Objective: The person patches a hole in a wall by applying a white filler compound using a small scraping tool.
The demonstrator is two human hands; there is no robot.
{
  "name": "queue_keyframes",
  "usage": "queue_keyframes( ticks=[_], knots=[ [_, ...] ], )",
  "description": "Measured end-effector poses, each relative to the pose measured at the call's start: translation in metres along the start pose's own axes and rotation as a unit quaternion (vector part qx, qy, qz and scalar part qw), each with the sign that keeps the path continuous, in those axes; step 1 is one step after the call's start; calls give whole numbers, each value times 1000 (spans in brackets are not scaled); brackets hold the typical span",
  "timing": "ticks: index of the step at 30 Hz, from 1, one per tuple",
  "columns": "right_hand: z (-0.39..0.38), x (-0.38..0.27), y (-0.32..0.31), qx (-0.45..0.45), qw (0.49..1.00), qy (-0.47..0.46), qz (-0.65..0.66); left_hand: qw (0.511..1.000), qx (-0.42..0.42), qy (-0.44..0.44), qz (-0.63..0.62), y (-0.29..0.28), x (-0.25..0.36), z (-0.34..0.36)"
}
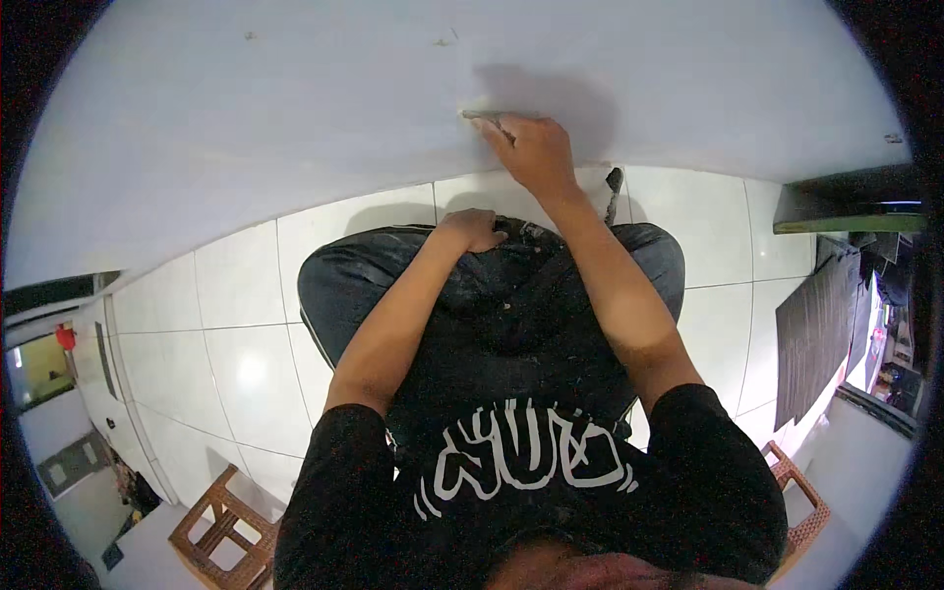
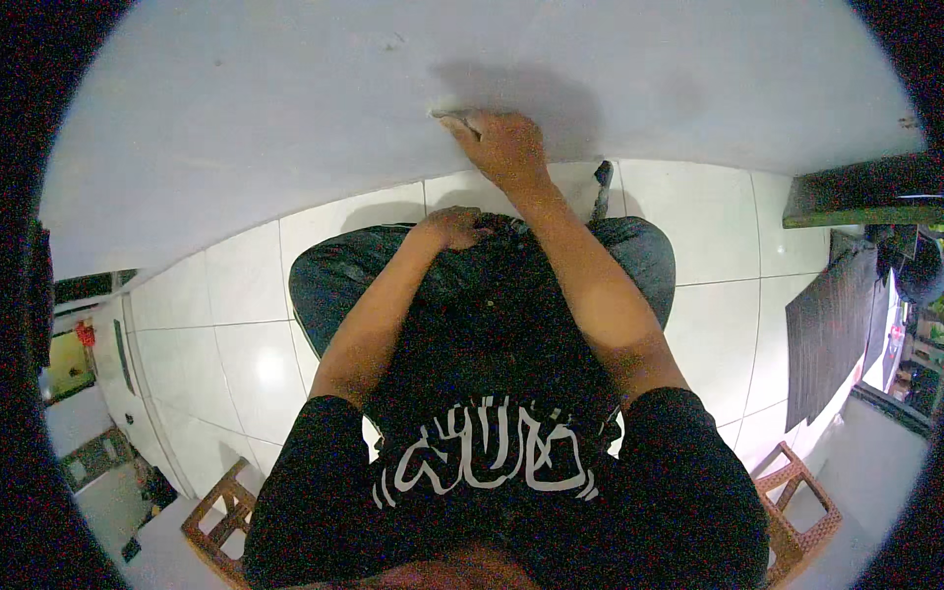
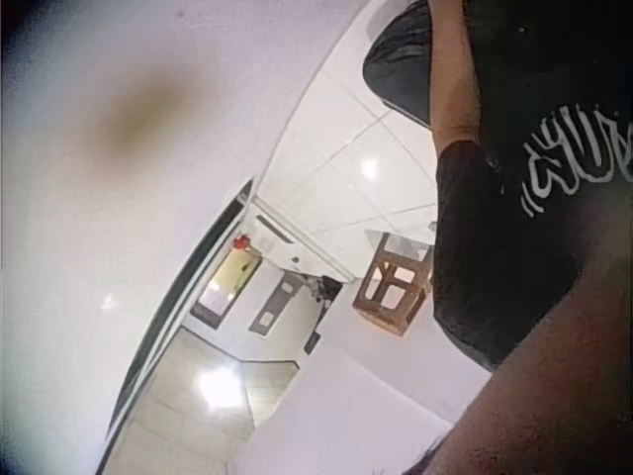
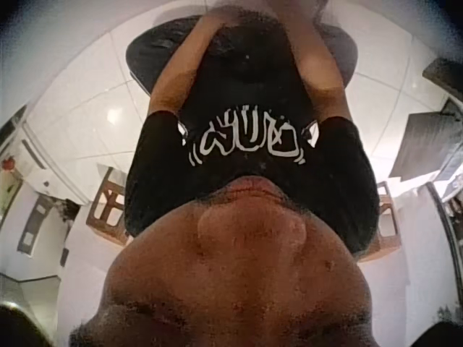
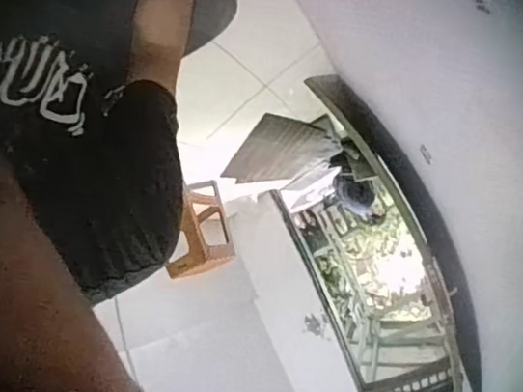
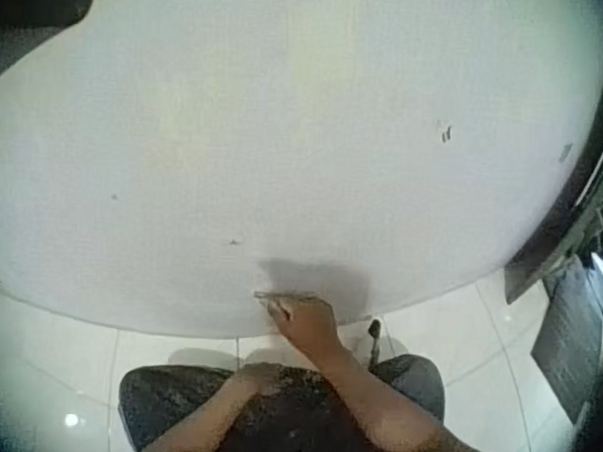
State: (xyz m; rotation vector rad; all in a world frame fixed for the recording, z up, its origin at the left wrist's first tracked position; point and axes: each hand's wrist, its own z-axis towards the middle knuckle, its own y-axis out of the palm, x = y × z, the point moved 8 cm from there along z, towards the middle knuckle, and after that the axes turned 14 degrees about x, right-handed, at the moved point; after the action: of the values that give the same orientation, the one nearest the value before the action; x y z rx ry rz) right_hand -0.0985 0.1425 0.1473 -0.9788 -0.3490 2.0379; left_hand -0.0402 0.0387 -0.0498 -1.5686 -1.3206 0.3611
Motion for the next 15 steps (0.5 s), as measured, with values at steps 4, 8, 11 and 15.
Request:
queue_keyframes(
  ticks=[4,8,11,15],
  knots=[
    [-2,1,6,-39,999,-10,-33,999,-26,-4,25,-2,2,0],
    [2,-4,2,-26,999,11,22,997,-63,15,33,10,-5,4],
    [-4,7,8,-29,1000,11,0,1000,-11,22,20,8,-2,5],
    [2,-7,-3,-14,999,36,28,999,-42,9,27,10,-4,6]
  ],
)
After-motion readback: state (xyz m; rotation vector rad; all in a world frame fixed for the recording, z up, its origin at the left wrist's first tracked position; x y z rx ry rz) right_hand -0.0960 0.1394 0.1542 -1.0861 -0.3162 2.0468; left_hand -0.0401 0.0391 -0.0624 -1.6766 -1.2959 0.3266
